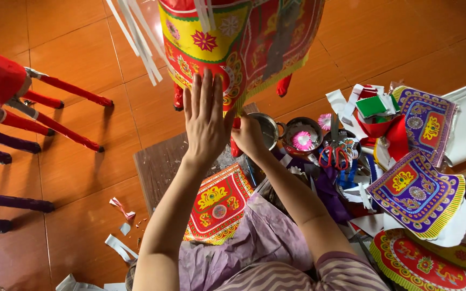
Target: Decorating and assembling traditional paper horse models using glue and scissors
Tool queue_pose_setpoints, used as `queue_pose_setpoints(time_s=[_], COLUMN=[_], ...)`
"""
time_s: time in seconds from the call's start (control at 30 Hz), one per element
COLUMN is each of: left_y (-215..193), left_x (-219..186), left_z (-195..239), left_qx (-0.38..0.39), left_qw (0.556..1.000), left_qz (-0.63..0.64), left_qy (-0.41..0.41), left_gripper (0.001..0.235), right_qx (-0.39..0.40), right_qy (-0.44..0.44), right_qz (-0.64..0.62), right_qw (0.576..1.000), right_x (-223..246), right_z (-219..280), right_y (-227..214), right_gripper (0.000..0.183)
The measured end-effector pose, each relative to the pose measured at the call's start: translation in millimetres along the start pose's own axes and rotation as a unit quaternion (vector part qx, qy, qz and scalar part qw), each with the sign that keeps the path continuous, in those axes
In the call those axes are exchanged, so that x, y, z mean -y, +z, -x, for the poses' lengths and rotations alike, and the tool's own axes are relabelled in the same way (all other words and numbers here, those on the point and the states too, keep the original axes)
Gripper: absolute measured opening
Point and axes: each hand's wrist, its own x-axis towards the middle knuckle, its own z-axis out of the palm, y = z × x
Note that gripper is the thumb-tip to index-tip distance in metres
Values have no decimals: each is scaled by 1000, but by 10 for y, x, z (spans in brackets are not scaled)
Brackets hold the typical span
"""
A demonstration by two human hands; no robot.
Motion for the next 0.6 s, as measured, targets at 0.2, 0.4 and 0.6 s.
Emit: queue_pose_setpoints(time_s=[0.2, 0.4, 0.6], left_y=[328, 137, 280], left_x=[-127, -225, -274], left_z=[25, -85, 183], left_qx=[45, -21, -2], left_qw=[994, 988, 990], left_qz=[-74, -140, -119], left_qy=[62, 63, 76], left_gripper=[78, 68, 74], right_qx=[-20, -9, -1], right_qy=[17, -2, -15], right_qz=[-4, 3, 26], right_qw=[1000, 1000, 1000], right_x=[-379, 24, -333], right_z=[163, 224, 268], right_y=[124, -140, 12], right_gripper=[29, 25, 18])
